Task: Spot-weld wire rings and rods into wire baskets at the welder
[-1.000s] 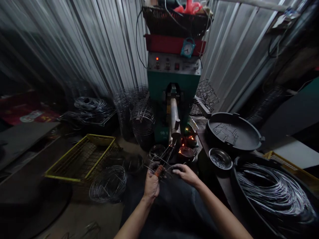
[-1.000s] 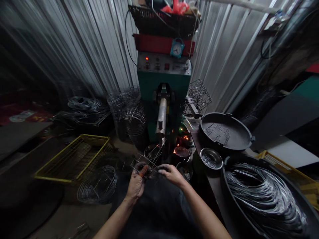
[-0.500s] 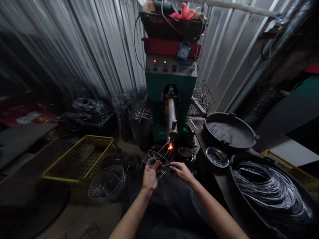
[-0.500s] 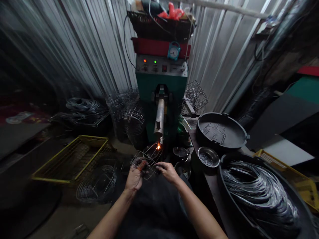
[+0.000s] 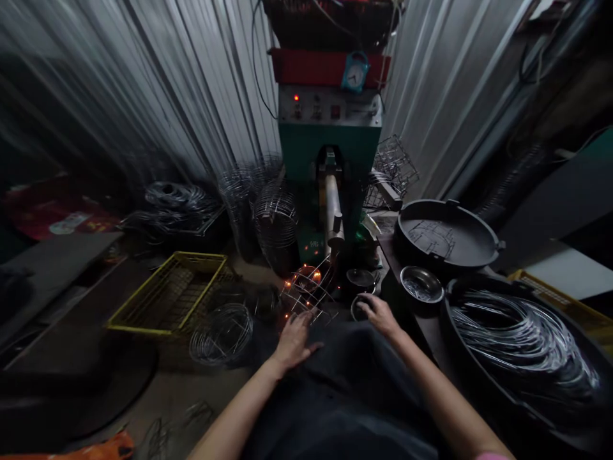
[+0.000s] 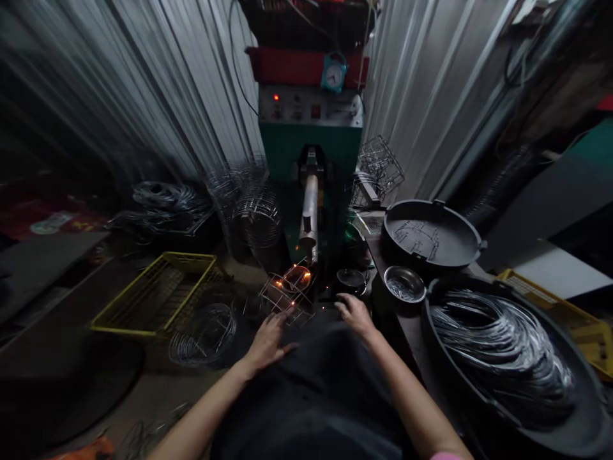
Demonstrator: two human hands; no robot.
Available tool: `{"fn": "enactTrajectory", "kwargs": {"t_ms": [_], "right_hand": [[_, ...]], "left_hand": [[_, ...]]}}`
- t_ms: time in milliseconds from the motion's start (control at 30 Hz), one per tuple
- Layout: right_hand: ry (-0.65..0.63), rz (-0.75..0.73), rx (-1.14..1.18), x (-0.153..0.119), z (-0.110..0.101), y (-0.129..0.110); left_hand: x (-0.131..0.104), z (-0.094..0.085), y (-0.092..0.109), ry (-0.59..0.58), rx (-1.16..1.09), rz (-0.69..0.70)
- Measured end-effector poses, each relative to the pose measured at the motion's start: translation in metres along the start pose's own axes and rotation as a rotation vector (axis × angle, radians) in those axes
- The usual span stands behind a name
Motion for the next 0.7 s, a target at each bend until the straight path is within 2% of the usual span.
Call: {"fn": "enactTrajectory", "kwargs": {"t_ms": [67, 133, 200, 267, 333, 433, 567, 700], "right_hand": [[0.088, 0.167, -0.243, 0.008, -0.032, 0.037], [0.106, 0.455, -0.535, 0.018, -0.067, 0.074], [0.071, 0.623, -0.624, 0.029, -0.096, 0.105], [-0.007, 0.712, -0.652, 0.039, -0.115, 0.129], [-0.095, 0.748, -0.663, 0.048, -0.123, 0.144], [-0.183, 0.762, -0.678, 0.057, -0.125, 0.155], [-0.211, 0.799, -0.703, 0.059, -0.121, 0.157], [-0.202, 0.789, -0.710, 0.055, -0.122, 0.153]], "left_hand": [[0.003, 0.003, -0.014, -0.061, 0.264, 0.101], [0.011, 0.005, -0.026, -0.112, 0.438, 0.151], [0.019, 0.007, -0.035, -0.183, 0.552, 0.165], [0.025, 0.009, -0.042, -0.257, 0.627, 0.157], [0.027, 0.012, -0.049, -0.302, 0.680, 0.148], [0.026, 0.018, -0.059, -0.316, 0.747, 0.176], [0.024, 0.025, -0.073, -0.302, 0.790, 0.266], [0.025, 0.029, -0.082, -0.265, 0.726, 0.320]]}}
Point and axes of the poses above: each hand's wrist, its own x-axis towards the middle knuckle, its own z-axis out of the palm, y = z × x, the point moved 1 cm from there along x, towards the middle knuckle, and after that the axes turned 1 degree about -y, right-handed, at the moved point
